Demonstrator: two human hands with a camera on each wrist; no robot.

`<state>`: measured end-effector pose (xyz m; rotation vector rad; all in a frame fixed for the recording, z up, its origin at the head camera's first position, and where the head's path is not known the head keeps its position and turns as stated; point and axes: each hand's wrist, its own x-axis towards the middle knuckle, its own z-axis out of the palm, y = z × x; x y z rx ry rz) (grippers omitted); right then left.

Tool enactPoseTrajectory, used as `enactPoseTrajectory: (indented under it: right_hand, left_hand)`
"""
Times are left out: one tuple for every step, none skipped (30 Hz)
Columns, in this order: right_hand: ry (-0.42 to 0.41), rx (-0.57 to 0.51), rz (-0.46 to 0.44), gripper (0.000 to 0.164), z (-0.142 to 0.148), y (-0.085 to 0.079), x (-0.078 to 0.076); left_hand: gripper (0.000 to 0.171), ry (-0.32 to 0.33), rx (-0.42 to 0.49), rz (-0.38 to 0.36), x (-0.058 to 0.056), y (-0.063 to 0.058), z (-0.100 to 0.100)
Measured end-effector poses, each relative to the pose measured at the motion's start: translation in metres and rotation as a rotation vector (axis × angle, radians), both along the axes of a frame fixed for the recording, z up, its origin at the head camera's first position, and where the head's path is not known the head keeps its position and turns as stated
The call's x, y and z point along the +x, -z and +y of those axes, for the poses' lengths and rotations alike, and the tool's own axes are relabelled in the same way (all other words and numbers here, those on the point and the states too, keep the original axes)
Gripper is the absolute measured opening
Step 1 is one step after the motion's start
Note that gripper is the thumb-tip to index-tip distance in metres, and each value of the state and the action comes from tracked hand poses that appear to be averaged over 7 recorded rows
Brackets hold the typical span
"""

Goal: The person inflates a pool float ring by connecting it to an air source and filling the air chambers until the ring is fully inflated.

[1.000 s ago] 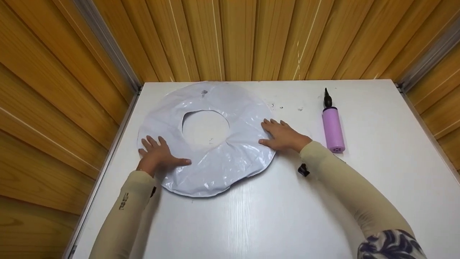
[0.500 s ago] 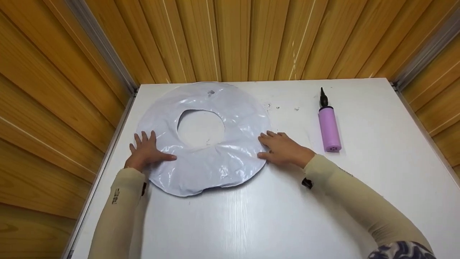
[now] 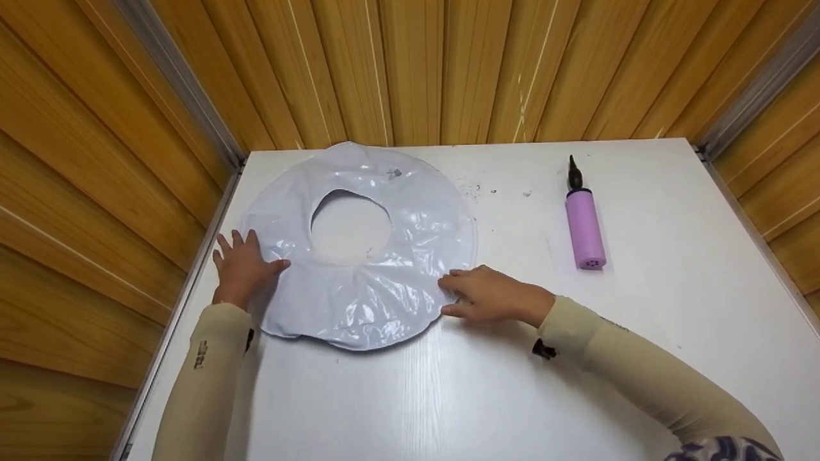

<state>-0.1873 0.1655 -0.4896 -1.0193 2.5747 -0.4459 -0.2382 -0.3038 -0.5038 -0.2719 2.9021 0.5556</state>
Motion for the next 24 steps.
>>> enactPoseTrajectory:
  right_hand:
    - [-0.008,-0.022,-0.005,0.055,-0.001,0.000,-0.002]
    - [-0.009,-0.043,-0.011,0.057,-0.001,-0.001,-0.004]
    - [-0.008,-0.059,-0.011,0.059,-0.001,0.000,-0.007]
    - [0.001,-0.072,-0.010,0.063,-0.001,0.000,-0.011]
    - [0.010,-0.079,-0.001,0.066,-0.001,0.000,-0.015]
    - [0.021,-0.077,0.011,0.069,-0.001,0.001,-0.021]
    - [0.037,-0.071,0.019,0.071,-0.001,0.002,-0.027]
    - [0.055,-0.064,0.026,0.073,-0.001,0.003,-0.033]
    - [0.071,-0.052,0.034,0.074,0.000,0.004,-0.040]
    - [0.091,-0.036,0.037,0.076,0.001,0.005,-0.046]
    - [0.110,-0.017,0.041,0.077,0.002,0.006,-0.053]
    - [0.129,0.002,0.042,0.077,0.004,0.007,-0.059]
    - [0.146,0.017,0.039,0.078,0.005,0.008,-0.064]
    - [0.160,0.034,0.037,0.078,0.007,0.009,-0.069]
    - [0.171,0.048,0.032,0.079,0.009,0.010,-0.073]
    - [0.179,0.059,0.027,0.079,0.011,0.011,-0.076]
    - [0.186,0.067,0.018,0.079,0.014,0.013,-0.078]
    - [0.192,0.066,0.010,0.078,0.016,0.014,-0.078]
    - [0.195,0.063,0.000,0.078,0.018,0.015,-0.078]
    - [0.196,0.058,-0.005,0.077,0.020,0.016,-0.077]
    - [0.195,0.047,-0.009,0.076,0.022,0.016,-0.074]
    - [0.192,0.038,-0.011,0.074,0.023,0.016,-0.071]
    - [0.188,0.032,-0.012,0.074,0.025,0.015,-0.068]
    - [0.180,0.024,-0.007,0.073,0.025,0.015,-0.064]
  left_hand:
    - [0.098,-0.004,-0.006,0.018,0.003,-0.002,0.005]
    - [0.094,-0.004,-0.012,0.028,0.006,-0.004,0.010]
    - [0.092,0.001,-0.019,0.023,0.010,-0.006,0.015]
    - [0.093,0.007,-0.020,0.005,0.013,-0.008,0.021]
    - [0.098,0.018,-0.017,-0.027,0.017,-0.010,0.027]
    - [0.105,0.031,-0.012,-0.069,0.021,-0.012,0.033]
    - [0.113,0.042,-0.006,-0.115,0.024,-0.014,0.039]
    - [0.123,0.054,-0.005,-0.163,0.027,-0.015,0.044]
    - [0.131,0.064,-0.005,-0.210,0.030,-0.015,0.048]
    - [0.138,0.074,-0.004,-0.250,0.032,-0.015,0.052]
    - [0.143,0.087,-0.008,-0.278,0.033,-0.015,0.055]
    - [0.147,0.097,-0.010,-0.297,0.034,-0.014,0.057]
    - [0.149,0.107,-0.011,-0.309,0.035,-0.012,0.058]
    - [0.150,0.115,-0.014,-0.318,0.034,-0.011,0.059]
    - [0.151,0.121,-0.017,-0.323,0.034,-0.008,0.058]
    - [0.151,0.124,-0.018,-0.323,0.033,-0.006,0.057]
    - [0.151,0.126,-0.014,-0.321,0.032,-0.005,0.055]
    - [0.151,0.126,-0.009,-0.317,0.031,-0.004,0.053]
    - [0.151,0.126,-0.002,-0.311,0.031,-0.003,0.050]
    - [0.150,0.126,0.007,-0.301,0.030,-0.002,0.047]
    - [0.149,0.126,0.020,-0.289,0.028,-0.001,0.044]
    - [0.148,0.129,0.034,-0.274,0.027,-0.001,0.040]
    - [0.146,0.132,0.047,-0.257,0.026,-0.001,0.037]
    - [0.144,0.136,0.052,-0.241,0.024,0.000,0.033]
